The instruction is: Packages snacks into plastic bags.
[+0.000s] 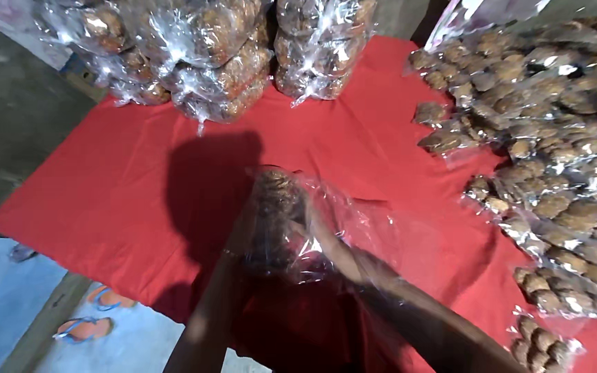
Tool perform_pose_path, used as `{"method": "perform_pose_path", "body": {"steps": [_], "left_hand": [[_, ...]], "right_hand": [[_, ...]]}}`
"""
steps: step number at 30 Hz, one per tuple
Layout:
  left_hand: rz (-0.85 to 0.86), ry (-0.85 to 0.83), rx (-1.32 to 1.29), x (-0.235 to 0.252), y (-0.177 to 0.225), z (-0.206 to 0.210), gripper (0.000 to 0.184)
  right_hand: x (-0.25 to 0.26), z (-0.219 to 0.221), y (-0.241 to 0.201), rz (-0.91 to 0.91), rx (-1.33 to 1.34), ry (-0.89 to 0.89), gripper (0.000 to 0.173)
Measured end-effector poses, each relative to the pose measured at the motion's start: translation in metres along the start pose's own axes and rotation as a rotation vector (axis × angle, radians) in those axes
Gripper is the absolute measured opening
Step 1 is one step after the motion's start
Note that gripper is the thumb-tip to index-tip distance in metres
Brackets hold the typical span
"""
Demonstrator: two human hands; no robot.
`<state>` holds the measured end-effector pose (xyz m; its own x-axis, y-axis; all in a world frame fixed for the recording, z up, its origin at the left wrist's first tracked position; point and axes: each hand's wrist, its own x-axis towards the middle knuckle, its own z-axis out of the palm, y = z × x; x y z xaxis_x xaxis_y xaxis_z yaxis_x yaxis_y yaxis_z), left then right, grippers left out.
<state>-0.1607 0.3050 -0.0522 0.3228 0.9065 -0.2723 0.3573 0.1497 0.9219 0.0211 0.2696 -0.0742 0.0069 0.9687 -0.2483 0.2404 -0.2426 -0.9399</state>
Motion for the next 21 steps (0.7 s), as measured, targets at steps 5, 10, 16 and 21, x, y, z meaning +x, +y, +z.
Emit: {"method": "perform_pose_path", "body": {"steps": [5, 10, 16, 21], "left_hand": [[-0.020, 0.021, 0.002, 0.000, -0.003, 0.002, 0.047], [-0.018, 0.011, 0.025, 0.001, -0.001, 0.008, 0.046], [-0.174, 0.074, -0.036, -0.011, 0.011, 0.014, 0.049], [-0.139, 0.014, -0.110, -0.016, 0.007, -0.006, 0.061]], "right_hand": [[-0.004, -0.064, 0.017, -0.093, -0.291, -0.311, 0.120], [-0.034, -0.052, 0.014, -0.176, -0.586, -0.350, 0.134], [-0.022, -0.004, -0.003, -0.021, -0.602, -0.162, 0.125], [-0.016, 0.011, 0.019, -0.143, -0.547, -0.057, 0.126]]}}
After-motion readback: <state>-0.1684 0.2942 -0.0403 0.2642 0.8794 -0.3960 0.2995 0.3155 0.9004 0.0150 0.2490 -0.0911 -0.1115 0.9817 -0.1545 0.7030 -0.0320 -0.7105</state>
